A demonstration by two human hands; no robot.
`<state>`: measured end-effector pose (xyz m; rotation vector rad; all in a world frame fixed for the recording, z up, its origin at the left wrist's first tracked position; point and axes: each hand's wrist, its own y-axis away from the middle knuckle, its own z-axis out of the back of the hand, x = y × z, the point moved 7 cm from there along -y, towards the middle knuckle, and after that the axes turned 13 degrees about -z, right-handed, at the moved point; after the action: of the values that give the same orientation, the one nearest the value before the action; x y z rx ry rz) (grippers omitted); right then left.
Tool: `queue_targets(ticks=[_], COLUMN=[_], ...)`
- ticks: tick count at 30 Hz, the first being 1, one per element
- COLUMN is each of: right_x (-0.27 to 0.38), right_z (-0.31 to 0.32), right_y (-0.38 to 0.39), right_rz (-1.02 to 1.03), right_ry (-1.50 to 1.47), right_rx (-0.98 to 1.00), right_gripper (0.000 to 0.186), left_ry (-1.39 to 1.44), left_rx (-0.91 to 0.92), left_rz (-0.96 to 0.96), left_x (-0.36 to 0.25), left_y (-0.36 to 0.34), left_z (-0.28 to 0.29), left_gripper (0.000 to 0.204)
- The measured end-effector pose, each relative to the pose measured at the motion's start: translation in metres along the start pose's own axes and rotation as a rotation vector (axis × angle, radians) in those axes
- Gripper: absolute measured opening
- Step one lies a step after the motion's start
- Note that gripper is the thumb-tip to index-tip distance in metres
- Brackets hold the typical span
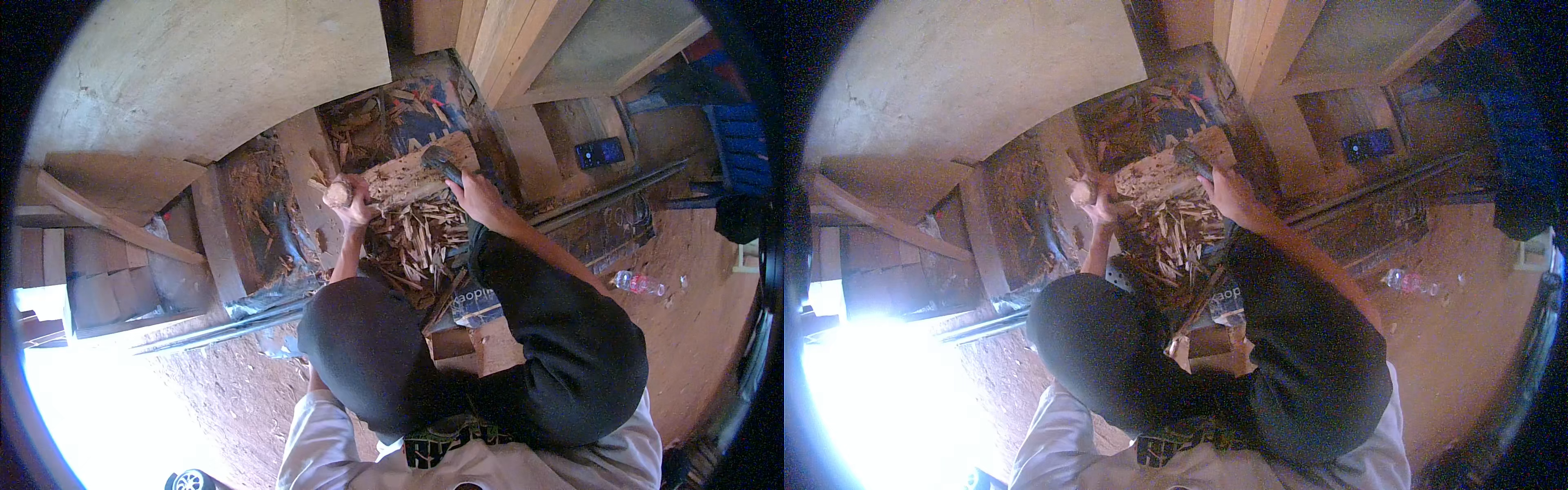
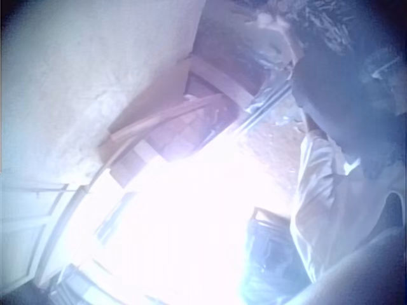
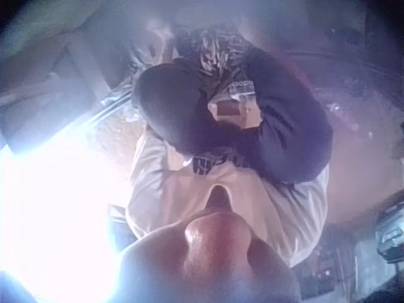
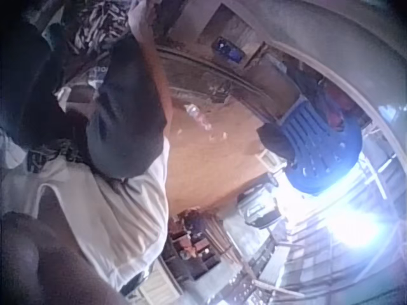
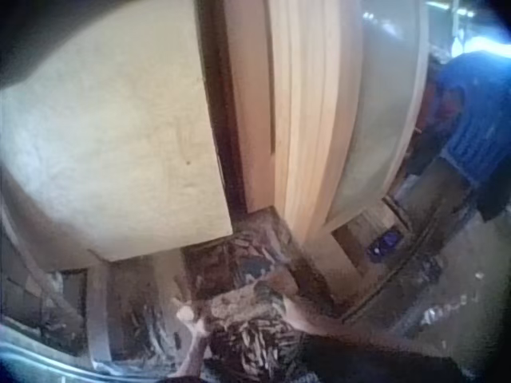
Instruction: The person sits on the floor and uses a hammer and chisel to carve a small piece of wood. They repeatedly strike the chisel to remove wood shavings, occasionally repositioning the wood piece.
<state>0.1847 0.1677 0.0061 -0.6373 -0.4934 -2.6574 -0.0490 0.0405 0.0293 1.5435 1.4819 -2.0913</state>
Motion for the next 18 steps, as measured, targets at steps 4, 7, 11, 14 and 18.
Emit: queue_targets(ticks=[4, 7, 11, 14, 18], right_x=[0.010, 0.008, 0.003, 0.000, 0.000], right_z=[-0.012, -0.002, 0.000, -0.002, -0.001], right_y=[0.006, -0.008, -0.002, -0.004, -0.005], right_rz=[0.002, 0.030, 0.033, 0.058, 0.087], right_ry=[-0.033, -0.030, -0.046, -0.016, 0.002], right_rx=[0.019, -0.035, -0.047, -0.032, -0.064], right_gripper=[0.039, 0.038, 0.037, 0.039, 0.039], left_ry=[-0.026, 0.060, 0.005, 0.093, -0.043], left_rx=[0.137, 0.076, 0.077, 0.018, 0.034], left_rz=[-0.122, 0.052, 0.118, 0.004, 0.013], left_x=[-0.014, 0.004, 0.006, 0.005, 0.009], left_y=[-0.009, -0.015, -0.007, -0.003, -0.001], left_z=[0.008, 0.000, 0.004, -0.001, 0.003], left_gripper=[0.009, 0.008, 0.007, 0.007, 0.011])
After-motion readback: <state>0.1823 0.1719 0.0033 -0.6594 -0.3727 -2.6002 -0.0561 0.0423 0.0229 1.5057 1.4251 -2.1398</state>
